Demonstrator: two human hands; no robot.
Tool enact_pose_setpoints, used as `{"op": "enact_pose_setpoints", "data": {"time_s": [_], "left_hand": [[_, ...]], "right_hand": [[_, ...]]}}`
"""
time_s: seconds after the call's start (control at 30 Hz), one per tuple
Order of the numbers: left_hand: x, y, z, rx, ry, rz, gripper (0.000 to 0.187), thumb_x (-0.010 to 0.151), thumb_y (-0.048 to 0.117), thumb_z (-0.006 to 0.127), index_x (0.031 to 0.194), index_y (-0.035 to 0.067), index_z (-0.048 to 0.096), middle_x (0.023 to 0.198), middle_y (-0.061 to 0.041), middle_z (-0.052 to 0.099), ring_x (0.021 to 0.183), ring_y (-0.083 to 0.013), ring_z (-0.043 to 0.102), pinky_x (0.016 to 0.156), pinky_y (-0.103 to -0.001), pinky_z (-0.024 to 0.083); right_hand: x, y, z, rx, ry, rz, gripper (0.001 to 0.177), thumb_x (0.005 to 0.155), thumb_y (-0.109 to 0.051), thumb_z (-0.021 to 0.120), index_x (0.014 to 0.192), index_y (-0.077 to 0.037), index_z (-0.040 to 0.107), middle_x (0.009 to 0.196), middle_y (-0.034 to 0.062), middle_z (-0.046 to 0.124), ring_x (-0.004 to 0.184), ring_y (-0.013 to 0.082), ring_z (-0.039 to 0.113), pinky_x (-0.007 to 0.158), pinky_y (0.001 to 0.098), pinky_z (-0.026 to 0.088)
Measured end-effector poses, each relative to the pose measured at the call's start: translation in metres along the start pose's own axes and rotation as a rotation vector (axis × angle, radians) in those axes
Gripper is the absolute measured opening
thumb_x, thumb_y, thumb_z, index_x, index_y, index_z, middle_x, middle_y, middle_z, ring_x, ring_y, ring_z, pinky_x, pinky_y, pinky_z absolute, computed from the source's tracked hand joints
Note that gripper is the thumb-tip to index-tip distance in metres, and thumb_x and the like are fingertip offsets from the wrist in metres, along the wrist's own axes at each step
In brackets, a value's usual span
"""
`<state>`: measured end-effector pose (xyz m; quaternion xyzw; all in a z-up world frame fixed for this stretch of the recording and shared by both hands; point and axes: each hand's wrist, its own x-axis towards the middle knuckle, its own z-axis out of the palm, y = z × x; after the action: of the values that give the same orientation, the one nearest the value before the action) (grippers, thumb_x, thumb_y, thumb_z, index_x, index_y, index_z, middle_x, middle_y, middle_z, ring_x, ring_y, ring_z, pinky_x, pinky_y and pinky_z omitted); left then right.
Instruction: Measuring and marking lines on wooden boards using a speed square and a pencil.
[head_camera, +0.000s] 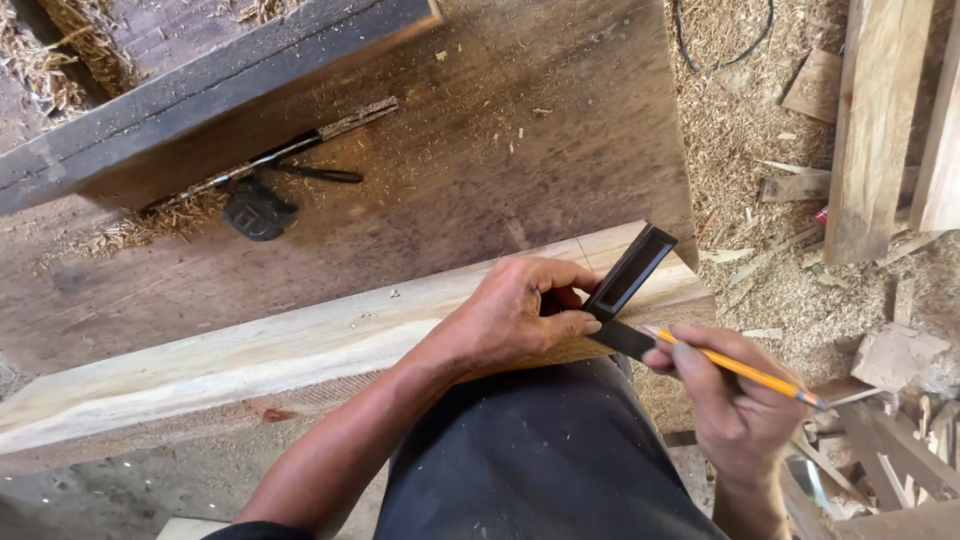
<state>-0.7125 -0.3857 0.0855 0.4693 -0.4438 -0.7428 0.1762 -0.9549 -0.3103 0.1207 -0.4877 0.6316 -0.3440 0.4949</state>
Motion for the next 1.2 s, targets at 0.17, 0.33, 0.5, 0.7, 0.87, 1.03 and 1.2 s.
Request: {"op": "enact_pose_setpoints", "data": {"time_s": [0.17,0.33,0.5,0.7,0.87,1.03,1.2], "left_hand": [[-0.003,-0.005,0.005,-0.010,0.077,-0.040,0.031,0.084,0.015,0.079,0.114,0.007,0.077,0.087,-0.007,0.078,0.080,-0.0105,0.071,0.074,-0.030,0.058],[-0.001,-0.009,0.005,0.006,0.075,-0.033,0.031,0.084,0.017,0.079,0.114,0.007,0.077,0.086,-0.006,0.079,0.079,-0.0094,0.071,0.073,-0.029,0.058],[0.003,-0.024,0.005,-0.032,0.069,0.034,0.034,0.084,0.019,0.081,0.115,0.007,0.077,0.089,-0.005,0.079,0.081,-0.0085,0.071,0.075,-0.028,0.058],[0.004,-0.024,0.005,-0.051,0.059,-0.025,0.034,0.083,0.020,0.082,0.115,0.009,0.078,0.085,-0.004,0.079,0.077,-0.0083,0.070,0.070,-0.028,0.057],[0.005,-0.024,0.006,-0.019,0.089,-0.030,0.035,0.082,0.021,0.083,0.115,0.010,0.078,0.083,-0.005,0.079,0.075,-0.0085,0.070,0.068,-0.028,0.057],[0.003,-0.021,0.005,-0.017,0.090,-0.002,0.033,0.083,0.020,0.082,0.114,0.009,0.078,0.084,-0.005,0.080,0.075,-0.0093,0.073,0.069,-0.029,0.059],[0.001,-0.016,0.005,0.008,0.084,-0.007,0.033,0.082,0.019,0.081,0.114,0.008,0.078,0.083,-0.006,0.079,0.075,-0.0098,0.072,0.069,-0.029,0.059]], "right_hand": [[0.007,-0.007,0.021,-0.087,0.027,0.101,0.007,0.098,0.003,0.068,0.105,0.004,0.068,0.089,0.0143,0.076,0.082,0.0163,0.077,0.070,0.0252,0.063],[0.002,-0.001,0.024,-0.153,0.031,0.052,0.007,0.099,0.001,0.068,0.105,0.003,0.064,0.089,0.0131,0.075,0.084,0.0154,0.076,0.073,0.0247,0.062],[0.002,0.003,0.026,-0.128,0.054,0.050,0.006,0.102,0.000,0.067,0.104,0.003,0.063,0.090,0.0130,0.074,0.085,0.0151,0.075,0.076,0.0257,0.063],[0.002,0.005,0.027,-0.099,0.057,0.089,0.005,0.102,0.000,0.066,0.104,0.003,0.062,0.092,0.0137,0.074,0.085,0.0151,0.075,0.077,0.0265,0.063],[0.001,0.008,0.026,-0.077,0.061,0.077,0.006,0.103,0.000,0.066,0.105,0.003,0.062,0.092,0.0139,0.073,0.085,0.0153,0.075,0.078,0.0269,0.063],[0.003,0.005,0.026,-0.119,0.047,0.061,0.007,0.102,-0.001,0.067,0.105,0.004,0.063,0.093,0.0144,0.074,0.086,0.0157,0.075,0.078,0.0269,0.063],[0.009,-0.004,0.024,-0.174,0.033,0.061,0.008,0.101,-0.003,0.069,0.105,0.003,0.065,0.091,0.0125,0.075,0.084,0.0143,0.076,0.074,0.0252,0.062]]}}
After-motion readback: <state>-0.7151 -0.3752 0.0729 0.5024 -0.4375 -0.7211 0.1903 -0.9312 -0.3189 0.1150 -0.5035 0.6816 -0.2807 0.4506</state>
